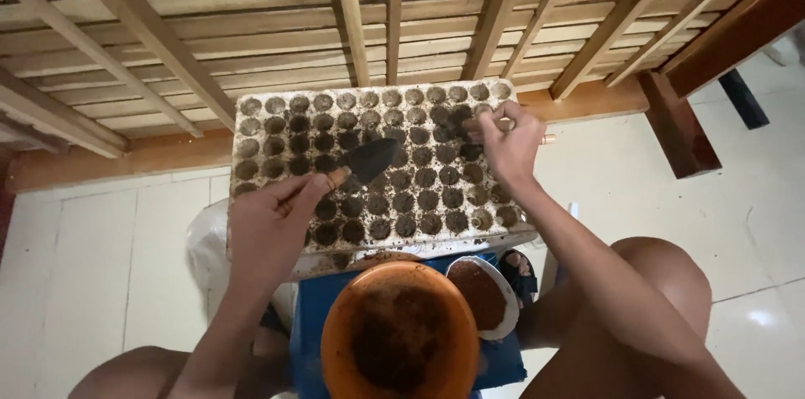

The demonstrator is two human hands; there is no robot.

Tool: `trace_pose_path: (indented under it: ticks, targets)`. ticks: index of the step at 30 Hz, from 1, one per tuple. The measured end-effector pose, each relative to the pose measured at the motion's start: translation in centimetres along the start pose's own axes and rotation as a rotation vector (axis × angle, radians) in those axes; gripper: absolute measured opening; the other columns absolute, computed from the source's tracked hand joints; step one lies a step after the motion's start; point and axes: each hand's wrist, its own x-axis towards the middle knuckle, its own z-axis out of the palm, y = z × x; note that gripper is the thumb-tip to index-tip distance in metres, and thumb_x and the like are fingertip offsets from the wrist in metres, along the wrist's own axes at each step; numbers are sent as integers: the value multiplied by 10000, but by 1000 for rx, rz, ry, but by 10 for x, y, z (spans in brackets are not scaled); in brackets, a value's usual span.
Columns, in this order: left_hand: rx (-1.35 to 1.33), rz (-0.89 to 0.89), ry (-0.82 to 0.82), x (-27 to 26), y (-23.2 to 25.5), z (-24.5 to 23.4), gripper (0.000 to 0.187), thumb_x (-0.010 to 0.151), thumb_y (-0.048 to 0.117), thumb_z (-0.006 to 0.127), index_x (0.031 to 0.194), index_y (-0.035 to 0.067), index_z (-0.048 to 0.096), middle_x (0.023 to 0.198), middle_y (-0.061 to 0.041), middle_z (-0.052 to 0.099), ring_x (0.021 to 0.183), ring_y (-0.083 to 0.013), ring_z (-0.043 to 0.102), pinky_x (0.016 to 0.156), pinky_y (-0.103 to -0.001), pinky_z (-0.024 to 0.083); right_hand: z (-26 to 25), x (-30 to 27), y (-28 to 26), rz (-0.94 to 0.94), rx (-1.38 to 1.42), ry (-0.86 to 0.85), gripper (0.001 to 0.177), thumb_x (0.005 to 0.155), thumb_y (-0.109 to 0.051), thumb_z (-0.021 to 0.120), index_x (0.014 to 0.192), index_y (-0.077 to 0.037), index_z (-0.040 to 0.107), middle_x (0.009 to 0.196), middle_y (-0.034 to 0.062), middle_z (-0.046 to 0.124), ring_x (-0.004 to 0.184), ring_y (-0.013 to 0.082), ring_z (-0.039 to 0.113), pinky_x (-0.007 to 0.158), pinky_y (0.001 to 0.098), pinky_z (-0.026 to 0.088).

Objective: Filling individual cells of a seedling tray with soil from a bowl using hands and a small hand trowel.

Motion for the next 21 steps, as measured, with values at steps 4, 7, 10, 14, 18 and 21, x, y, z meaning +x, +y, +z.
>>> trace_pose_path:
  ticks: [4,7,10,14,18,21]
  targets:
    - [-26,25,20,4,-8,2,363,1034,282,642,1204,-17,758,634,-217,684,490,-239,613,417,-352,448,2,2,-18,-158,-213,146,183,865,-149,745,704,-114,666,541,118,589,546,177,536,595,342,457]
    - [-56,84,23,9,-13,4,360,1039,264,640,1182,-45,756,580,-210,643,449,-200,556,395,-341,393,3,8,-7,-167,-188,151,192,841,-115,745,673,-134,655,447,-10,480,488,91,414,535,273,381]
    - [-50,108,10,9,-14,7,352,1046,261,628,1165,-41,763,553,-204,623,425,-194,533,382,-335,362,7,12,7,-140,-189,94,163,821,-124,740,673,-143,673,446,-19,475,470,83,406,497,252,340]
    - [-54,160,61,3,-2,8,316,1027,241,675,1129,-40,775,511,-169,589,401,-147,495,371,-289,341,2,14,-9,-150,-187,93,127,821,-155,728,709,-117,683,592,119,606,581,162,536,589,344,453]
    - [-54,178,48,8,-14,8,342,1037,241,663,1144,-68,760,522,-203,598,391,-167,474,391,-301,328,-5,14,-14,-142,-129,96,124,845,-124,711,726,-109,678,591,110,617,551,91,532,516,274,426]
    - [-30,143,-8,10,-16,8,367,1048,264,631,1163,-60,758,544,-227,613,386,-228,534,377,-345,351,-10,15,-7,-20,43,-85,149,900,-55,629,761,-51,575,749,211,733,601,190,733,589,273,601]
